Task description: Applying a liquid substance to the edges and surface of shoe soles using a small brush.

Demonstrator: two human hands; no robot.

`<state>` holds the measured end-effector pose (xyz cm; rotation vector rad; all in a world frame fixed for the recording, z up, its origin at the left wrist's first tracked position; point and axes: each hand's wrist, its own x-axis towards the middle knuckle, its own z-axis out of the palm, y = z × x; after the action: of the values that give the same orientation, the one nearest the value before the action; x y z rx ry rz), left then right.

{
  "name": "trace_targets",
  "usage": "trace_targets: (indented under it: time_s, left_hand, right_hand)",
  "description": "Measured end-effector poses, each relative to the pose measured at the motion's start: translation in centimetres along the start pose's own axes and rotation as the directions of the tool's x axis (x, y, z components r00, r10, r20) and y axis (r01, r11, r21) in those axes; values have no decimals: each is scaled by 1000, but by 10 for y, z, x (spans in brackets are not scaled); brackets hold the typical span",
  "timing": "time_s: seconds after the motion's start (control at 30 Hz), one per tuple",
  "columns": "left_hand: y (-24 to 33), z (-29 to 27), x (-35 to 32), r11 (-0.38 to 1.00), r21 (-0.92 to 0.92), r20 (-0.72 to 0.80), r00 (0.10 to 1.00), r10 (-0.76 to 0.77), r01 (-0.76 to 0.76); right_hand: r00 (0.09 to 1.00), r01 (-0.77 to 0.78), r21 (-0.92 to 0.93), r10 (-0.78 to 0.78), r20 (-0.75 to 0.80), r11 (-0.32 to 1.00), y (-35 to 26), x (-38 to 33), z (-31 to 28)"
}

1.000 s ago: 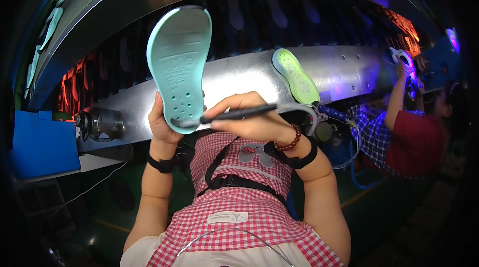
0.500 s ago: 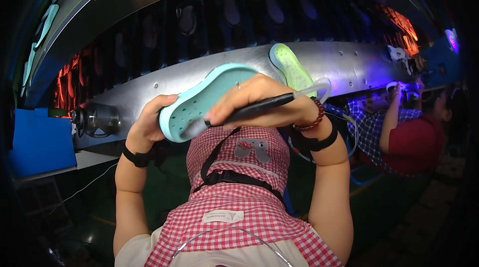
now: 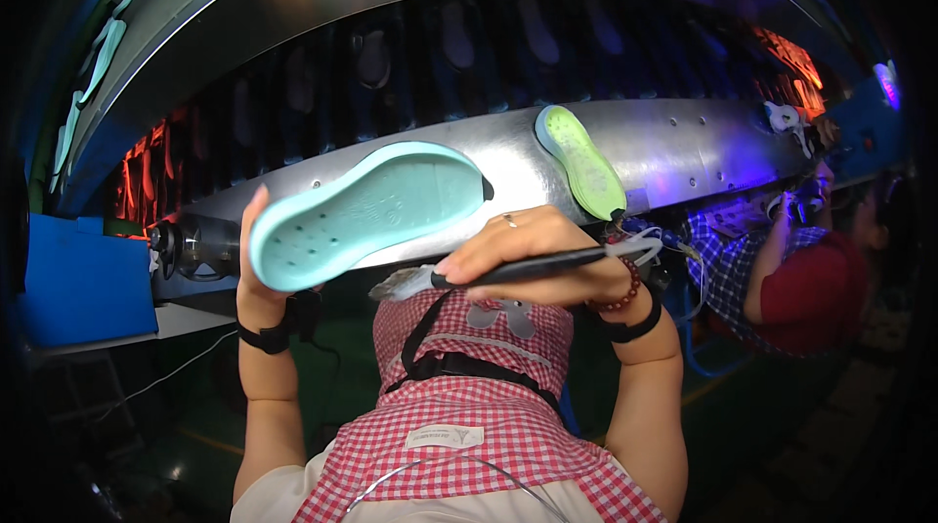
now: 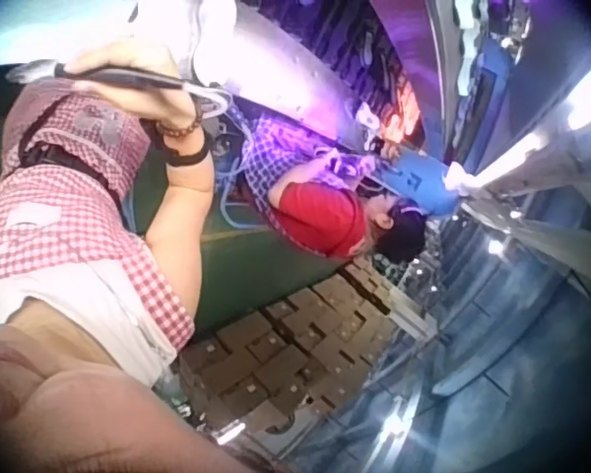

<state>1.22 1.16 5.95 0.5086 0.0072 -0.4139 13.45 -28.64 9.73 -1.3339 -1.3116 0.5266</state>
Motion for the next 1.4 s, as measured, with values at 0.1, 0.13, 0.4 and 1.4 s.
trace_targets:
  time_s: [0.1,0.13,0.4,1.4]
  left_hand:
    - [-31,-10,25,875,-199,-179,894,411,-442]
    - [-39,-4,42,853,-228,-163,882,442,-470]
    - [-69,-3,71,892,-53,-354,844,404,-449]
    - [-46,58,64,656,217,-392,551,737,-722]
  right_hand:
    - [985,31,-10,-33,-170,999,-1,10,14]
    - [960,-57,-7,53,-276,998,2,13,19]
    - [927,-160,-197,78,-366,967,37,35,40]
    - [892,-10,823,378,-249,567,40,23,36]
